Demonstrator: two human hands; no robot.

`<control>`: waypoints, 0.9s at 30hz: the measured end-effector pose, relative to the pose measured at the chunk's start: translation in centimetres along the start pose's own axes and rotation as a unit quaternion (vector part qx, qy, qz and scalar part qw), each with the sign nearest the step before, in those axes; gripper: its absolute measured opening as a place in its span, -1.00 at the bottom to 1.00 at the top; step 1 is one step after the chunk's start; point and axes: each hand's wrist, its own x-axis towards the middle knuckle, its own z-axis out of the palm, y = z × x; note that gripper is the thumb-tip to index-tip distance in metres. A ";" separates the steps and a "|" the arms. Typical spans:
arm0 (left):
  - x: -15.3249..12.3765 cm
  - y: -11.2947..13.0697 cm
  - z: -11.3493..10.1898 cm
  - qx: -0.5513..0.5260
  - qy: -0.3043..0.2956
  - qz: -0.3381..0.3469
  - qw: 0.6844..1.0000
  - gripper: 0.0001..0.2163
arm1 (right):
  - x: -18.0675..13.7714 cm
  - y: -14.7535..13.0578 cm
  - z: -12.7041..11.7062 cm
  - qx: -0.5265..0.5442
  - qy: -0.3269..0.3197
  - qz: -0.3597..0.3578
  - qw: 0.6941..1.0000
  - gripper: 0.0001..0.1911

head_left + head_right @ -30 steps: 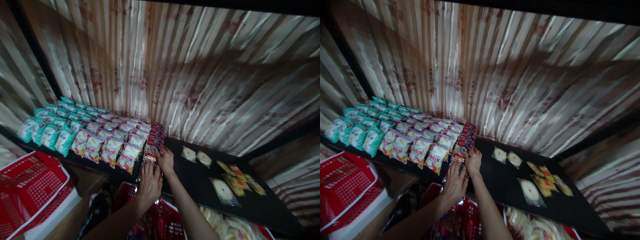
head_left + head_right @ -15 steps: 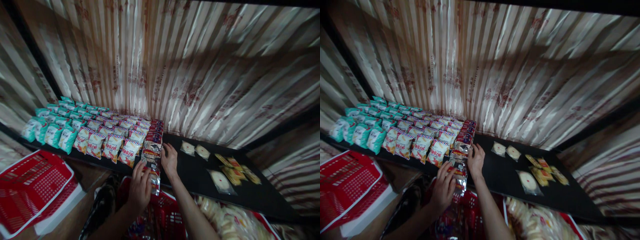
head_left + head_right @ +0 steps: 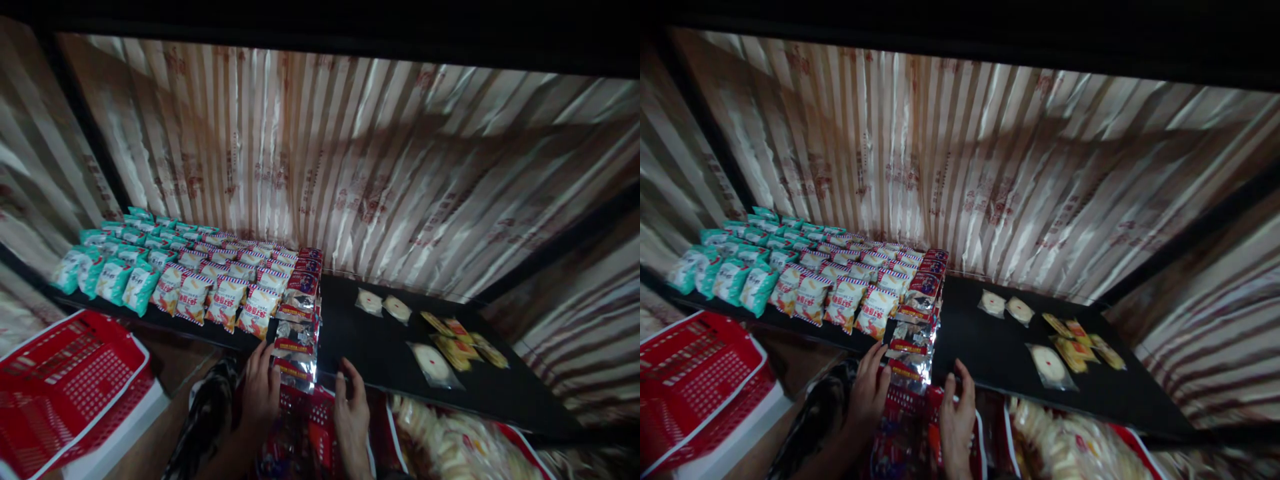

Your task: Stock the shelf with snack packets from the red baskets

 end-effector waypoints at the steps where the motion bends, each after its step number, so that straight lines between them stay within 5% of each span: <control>1: 0.3 0.1 0.3 -0.012 -0.001 -0.029 1.000 -0.54 | -0.1 0.1 0.0 -0.003 0.003 -0.007 1.000 -0.40; 5: 0.8 0.0 1.3 -0.051 0.000 -0.108 0.993 -0.49 | 0.5 -1.0 0.5 -0.032 -0.007 -0.115 0.993 -0.46; 13: 1.4 -0.1 2.9 -0.081 0.019 -0.086 0.993 -0.54 | 6.3 -8.4 6.5 -0.213 -0.105 -0.329 0.914 -0.53; 19: 1.5 -0.3 3.4 -0.073 0.026 -0.057 0.995 -0.59 | 10.3 -10.7 10.9 -0.367 -0.183 -0.279 0.868 -0.42; 27: 1.8 -0.3 2.8 -0.062 0.031 -0.033 0.997 -0.61 | 11.6 -7.5 11.0 -0.372 -0.212 -0.194 0.883 -0.31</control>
